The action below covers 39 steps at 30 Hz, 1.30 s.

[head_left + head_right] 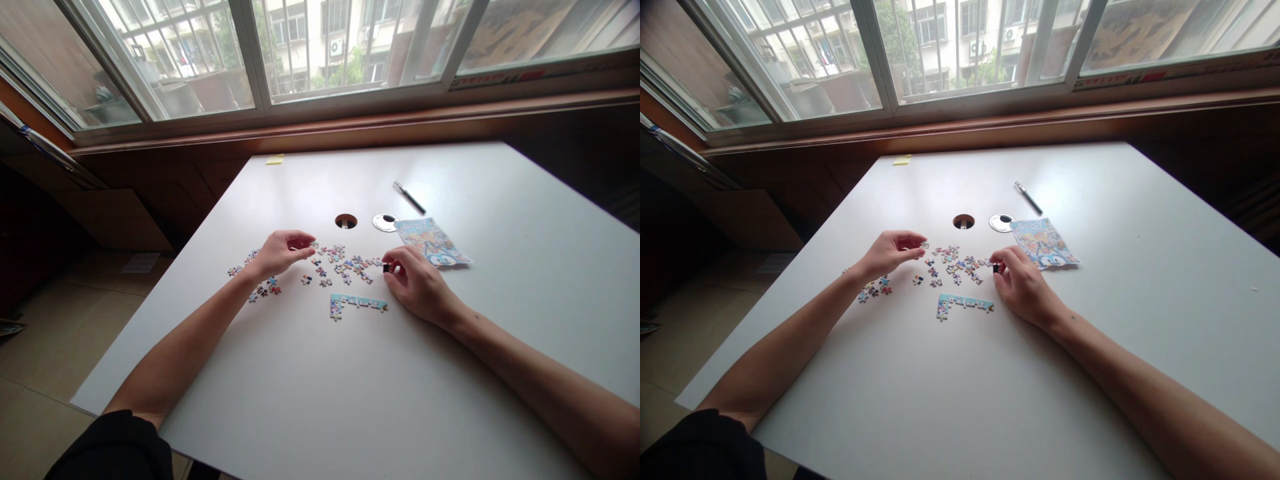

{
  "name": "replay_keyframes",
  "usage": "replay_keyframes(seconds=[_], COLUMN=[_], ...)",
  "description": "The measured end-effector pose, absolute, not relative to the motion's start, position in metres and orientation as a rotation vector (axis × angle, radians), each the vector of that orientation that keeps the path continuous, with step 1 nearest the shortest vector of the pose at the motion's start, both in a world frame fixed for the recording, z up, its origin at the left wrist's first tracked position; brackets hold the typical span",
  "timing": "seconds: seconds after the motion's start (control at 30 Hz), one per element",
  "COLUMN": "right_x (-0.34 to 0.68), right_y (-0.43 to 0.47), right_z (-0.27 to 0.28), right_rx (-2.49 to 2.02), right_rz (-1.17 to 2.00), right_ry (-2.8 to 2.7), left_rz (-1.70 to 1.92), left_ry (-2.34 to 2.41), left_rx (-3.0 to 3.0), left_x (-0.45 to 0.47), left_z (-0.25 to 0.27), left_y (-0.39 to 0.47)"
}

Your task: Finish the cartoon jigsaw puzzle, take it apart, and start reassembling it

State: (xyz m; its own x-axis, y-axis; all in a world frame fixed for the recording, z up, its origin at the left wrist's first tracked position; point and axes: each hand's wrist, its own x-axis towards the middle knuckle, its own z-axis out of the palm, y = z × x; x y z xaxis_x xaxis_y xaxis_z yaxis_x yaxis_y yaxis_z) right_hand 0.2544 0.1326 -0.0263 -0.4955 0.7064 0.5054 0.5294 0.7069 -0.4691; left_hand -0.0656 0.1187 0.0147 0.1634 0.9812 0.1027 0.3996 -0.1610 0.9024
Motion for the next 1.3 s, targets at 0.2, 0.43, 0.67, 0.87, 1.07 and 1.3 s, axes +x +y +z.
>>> replay_keyframes(seconds=[0.2,0.43,0.67,0.87,1.07,1.3], right_x=[0.254,0.255,0.257,0.258,0.261,0.262], right_y=[0.131,0.132,0.133,0.135,0.139,0.141], right_z=[-0.025,-0.023,-0.021,-0.019,-0.021,-0.024], right_rx=[-0.956,-0.953,-1.126,-1.250,-1.197,-1.167], right_rz=[0.363,0.418,0.557,0.855,1.034,1.071], right_ry=[-2.207,-2.186,-2.024,-1.788,-1.673,-1.650], left_rz=[0.957,0.951,0.927,0.923,0.911,0.902], left_ry=[1.333,1.327,1.351,1.355,1.356,1.365], left_rx=[1.710,1.720,1.700,1.702,1.692,1.681], left_x=[-0.066,-0.067,-0.066,-0.065,-0.063,-0.064], left_z=[0.014,0.012,0.014,0.016,0.017,0.016], left_y=[0.119,0.119,0.118,0.117,0.116,0.116])
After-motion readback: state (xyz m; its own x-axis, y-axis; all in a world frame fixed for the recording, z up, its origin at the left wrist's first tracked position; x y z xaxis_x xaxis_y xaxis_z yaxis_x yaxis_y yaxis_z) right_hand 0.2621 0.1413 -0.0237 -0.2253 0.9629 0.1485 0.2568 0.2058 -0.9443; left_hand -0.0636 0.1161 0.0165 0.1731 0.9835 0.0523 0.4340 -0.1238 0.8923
